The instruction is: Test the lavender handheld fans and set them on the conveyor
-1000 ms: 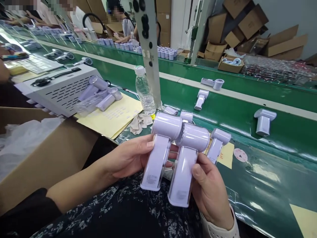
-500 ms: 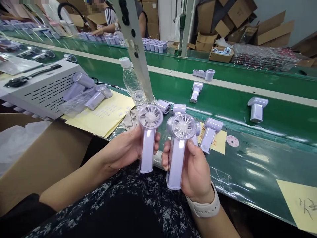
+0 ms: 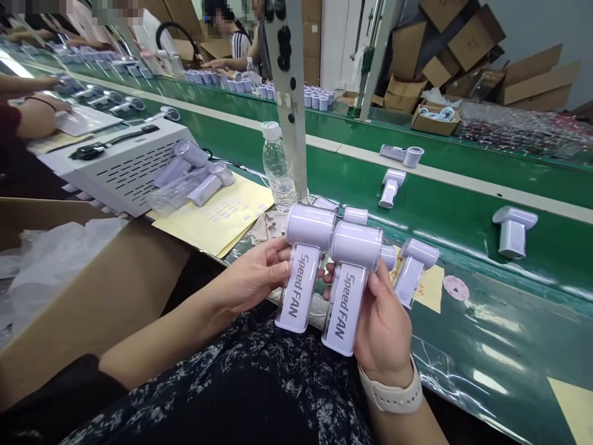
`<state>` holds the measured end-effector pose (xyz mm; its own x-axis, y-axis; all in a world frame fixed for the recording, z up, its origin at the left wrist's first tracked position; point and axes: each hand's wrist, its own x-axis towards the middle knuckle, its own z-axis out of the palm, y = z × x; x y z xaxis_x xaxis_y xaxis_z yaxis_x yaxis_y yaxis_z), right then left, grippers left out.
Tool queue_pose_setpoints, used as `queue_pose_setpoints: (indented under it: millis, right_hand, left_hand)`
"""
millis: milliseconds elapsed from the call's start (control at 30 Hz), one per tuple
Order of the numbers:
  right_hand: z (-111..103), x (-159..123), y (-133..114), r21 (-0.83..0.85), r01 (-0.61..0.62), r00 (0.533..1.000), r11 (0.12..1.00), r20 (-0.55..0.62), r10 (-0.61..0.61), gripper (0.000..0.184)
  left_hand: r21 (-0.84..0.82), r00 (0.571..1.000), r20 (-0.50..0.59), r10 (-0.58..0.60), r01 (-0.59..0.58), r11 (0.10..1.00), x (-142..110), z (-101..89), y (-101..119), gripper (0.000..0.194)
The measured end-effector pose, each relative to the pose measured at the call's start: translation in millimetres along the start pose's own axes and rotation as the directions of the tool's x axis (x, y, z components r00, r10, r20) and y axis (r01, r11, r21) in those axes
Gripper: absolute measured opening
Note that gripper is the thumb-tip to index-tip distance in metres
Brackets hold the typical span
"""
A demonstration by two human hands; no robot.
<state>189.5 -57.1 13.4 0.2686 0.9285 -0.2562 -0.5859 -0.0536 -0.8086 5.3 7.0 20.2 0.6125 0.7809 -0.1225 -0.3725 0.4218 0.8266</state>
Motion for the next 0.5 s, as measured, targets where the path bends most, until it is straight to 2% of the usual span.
queue_pose_setpoints:
  millis: [133,200,267,300,333,367,400,433,467,500]
  right_hand:
    - [0.3,2.3,2.7,-0.032,-0.002,1.0,0.999,0.001,0.002,0.03]
    - [-4.0,0.4,1.8,-0.07,0.035,0.998,0.997,0.046,-0.032,0.035]
    - [-10.5,-4.0,-2.0,-0.176,0.171,0.979,0.969,0.144,-0.146,0.038]
    - [-14.1,-6.5,-4.6,-0.262,0.271,0.951,0.926,0.222,-0.216,0.04]
    - [-17.6,-8.7,-7.5,-0.351,0.381,0.907,0.855,0.321,-0.272,0.045]
    - [-20.7,-10.4,-10.1,-0.416,0.498,0.844,0.761,0.433,-0.315,0.049]
    - [-23.4,-11.6,-12.2,-0.445,0.596,0.776,0.668,0.534,-0.336,0.052]
    - [-25.6,-12.3,-13.9,-0.45,0.664,0.718,0.597,0.605,-0.343,0.055]
    - [-27.5,-13.1,-15.2,-0.442,0.698,0.687,0.563,0.636,-0.353,0.059]
    - [-29.4,-14.5,-16.5,-0.435,0.707,0.68,0.557,0.633,-0.369,0.062]
  left_hand:
    - [0.058,1.0,0.022,-0.009,0.008,0.998,0.8,-2.4,0.5,0.063]
    - [0.147,0.999,0.04,0.013,-0.018,0.989,-0.8,-3.9,1.5,0.061]
    - [0.335,0.99,0.066,0.124,-0.139,0.932,-2.2,-6.6,2.2,0.056]
    - [0.452,0.968,0.11,0.227,-0.252,0.856,-2.4,-8.6,2.1,0.052]
    - [0.557,0.917,0.182,0.355,-0.393,0.732,-2.2,-10.9,1.8,0.046]
    - [0.631,0.834,0.277,0.477,-0.532,0.564,-1.5,-13.3,1.3,0.038]
    - [0.667,0.732,0.382,0.564,-0.641,0.38,-0.6,-15.8,0.8,0.031]
    - [0.675,0.634,0.468,0.615,-0.706,0.214,-0.1,-17.9,0.2,0.026]
    - [0.668,0.56,0.536,0.632,-0.739,0.089,-0.3,-19.4,0.0,0.026]
    - [0.648,0.51,0.589,0.627,-0.761,0.011,-1.9,-20.1,0.3,0.03]
